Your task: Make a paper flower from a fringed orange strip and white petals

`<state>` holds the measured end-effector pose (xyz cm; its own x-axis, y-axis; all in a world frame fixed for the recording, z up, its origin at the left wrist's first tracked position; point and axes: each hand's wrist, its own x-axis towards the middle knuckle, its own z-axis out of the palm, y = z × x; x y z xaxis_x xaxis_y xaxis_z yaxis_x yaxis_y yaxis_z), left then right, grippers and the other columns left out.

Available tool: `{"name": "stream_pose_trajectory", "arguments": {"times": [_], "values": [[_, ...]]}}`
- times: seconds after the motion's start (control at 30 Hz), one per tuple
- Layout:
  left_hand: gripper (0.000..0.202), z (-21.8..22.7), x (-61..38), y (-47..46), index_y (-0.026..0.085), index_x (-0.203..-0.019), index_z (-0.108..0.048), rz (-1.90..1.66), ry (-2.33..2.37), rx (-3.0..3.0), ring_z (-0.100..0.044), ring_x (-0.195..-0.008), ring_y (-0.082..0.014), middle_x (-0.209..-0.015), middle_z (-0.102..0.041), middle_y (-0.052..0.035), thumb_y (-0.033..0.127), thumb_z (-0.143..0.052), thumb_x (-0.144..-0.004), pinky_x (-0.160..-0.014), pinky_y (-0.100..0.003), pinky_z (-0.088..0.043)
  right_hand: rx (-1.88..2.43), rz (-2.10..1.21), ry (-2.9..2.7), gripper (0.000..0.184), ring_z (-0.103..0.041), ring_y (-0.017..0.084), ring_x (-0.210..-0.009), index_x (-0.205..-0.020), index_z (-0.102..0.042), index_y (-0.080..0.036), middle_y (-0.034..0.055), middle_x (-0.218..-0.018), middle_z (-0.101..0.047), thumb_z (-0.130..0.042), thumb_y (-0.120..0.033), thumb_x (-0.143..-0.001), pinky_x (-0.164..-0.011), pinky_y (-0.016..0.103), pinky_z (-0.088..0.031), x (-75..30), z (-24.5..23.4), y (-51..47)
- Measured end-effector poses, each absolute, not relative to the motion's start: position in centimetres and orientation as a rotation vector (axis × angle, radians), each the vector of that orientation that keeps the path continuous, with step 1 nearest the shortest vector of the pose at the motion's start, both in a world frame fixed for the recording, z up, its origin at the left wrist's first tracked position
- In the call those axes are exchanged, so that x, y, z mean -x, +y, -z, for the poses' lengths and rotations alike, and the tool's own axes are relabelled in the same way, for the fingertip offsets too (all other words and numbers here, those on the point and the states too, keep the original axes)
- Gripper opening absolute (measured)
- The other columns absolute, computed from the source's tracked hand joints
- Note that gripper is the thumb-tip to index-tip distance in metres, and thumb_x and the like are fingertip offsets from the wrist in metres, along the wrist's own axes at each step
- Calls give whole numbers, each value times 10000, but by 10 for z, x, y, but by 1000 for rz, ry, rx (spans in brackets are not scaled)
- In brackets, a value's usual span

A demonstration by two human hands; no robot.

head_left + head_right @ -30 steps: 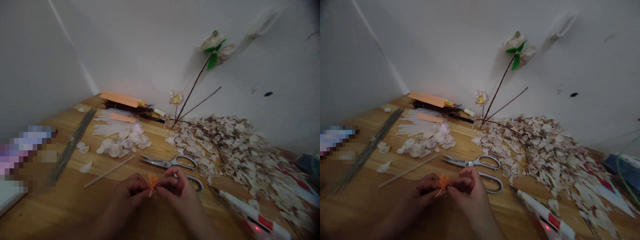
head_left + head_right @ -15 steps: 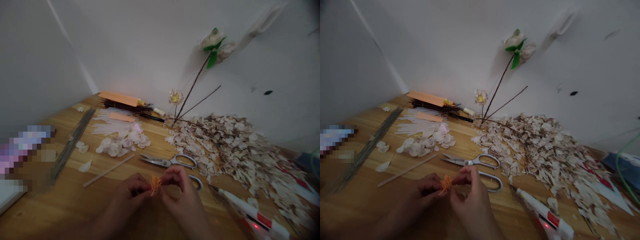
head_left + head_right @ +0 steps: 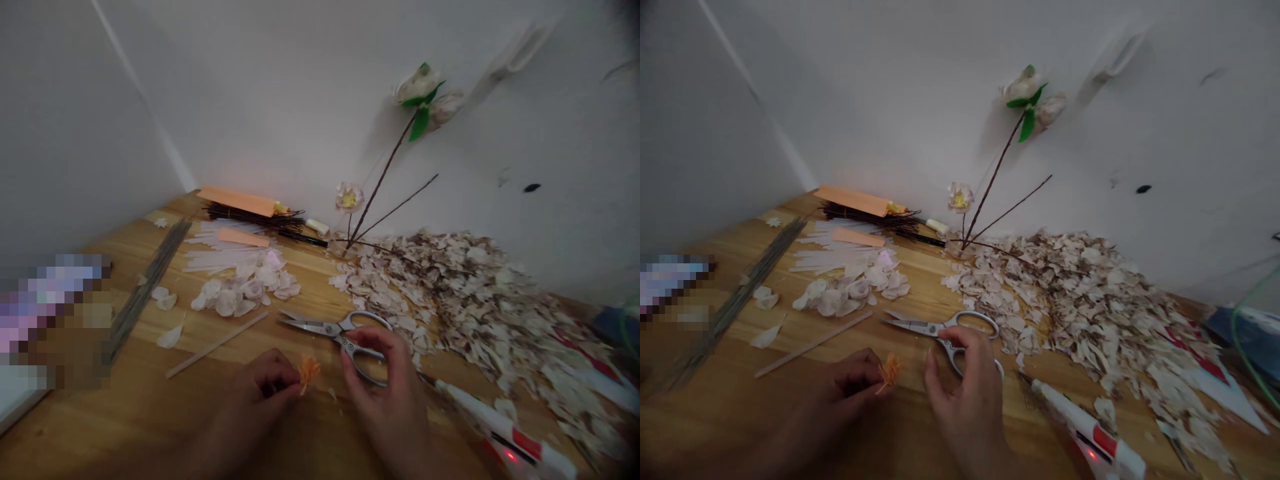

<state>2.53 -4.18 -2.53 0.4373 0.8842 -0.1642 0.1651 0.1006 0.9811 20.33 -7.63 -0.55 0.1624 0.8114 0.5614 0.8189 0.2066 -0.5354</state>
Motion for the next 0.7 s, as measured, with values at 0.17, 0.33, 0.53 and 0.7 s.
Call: {"name": "stream_pose_trajectory", "arguments": {"times": [0.17, 0.33, 0.53, 0.7], "values": [[234, 18, -25, -39, 185, -531, -565, -734, 1023, -1379, -454, -602, -133, -634, -471, 23, 329, -590, -714, -555, -236, -345, 1527, -70, -1568, 194, -558, 181, -782, -972, -466, -240, 31, -865, -566, -522, -199, -790, -693, 343, -462, -201, 18, -76], [218, 18, -25, -37, 189, -509, -594, -742, 1032, -1320, -453, -577, -125, -598, -477, 27, 318, -618, -683, -544, -228, -346, 1446, -619, -1316, 143, -570, 153, -739, -899, -479, -251, -6, -803, -573, -559, -257, -780, -678, 299, -469, -187, 22, -75], [163, 22, -29, -38, 181, -496, -642, -724, 1100, -1328, -499, -581, -137, -592, -520, 15, 288, -681, -612, -555, -242, -364, 1145, -1281, -956, 392, -571, 126, -690, -924, -519, -267, -42, -798, -600, -752, -327, -614, -601, 230, -439, -172, 34, -73], [147, 23, -33, -40, 175, -517, -653, -703, 1131, -1387, -509, -570, -138, -594, -527, 13, 285, -696, -605, -533, -239, -365, 1130, -1288, -934, 376, -565, 106, -665, -902, -553, -265, -57, -766, -601, -774, -266, -597, -585, 202, -415, -176, 38, -72]]}}
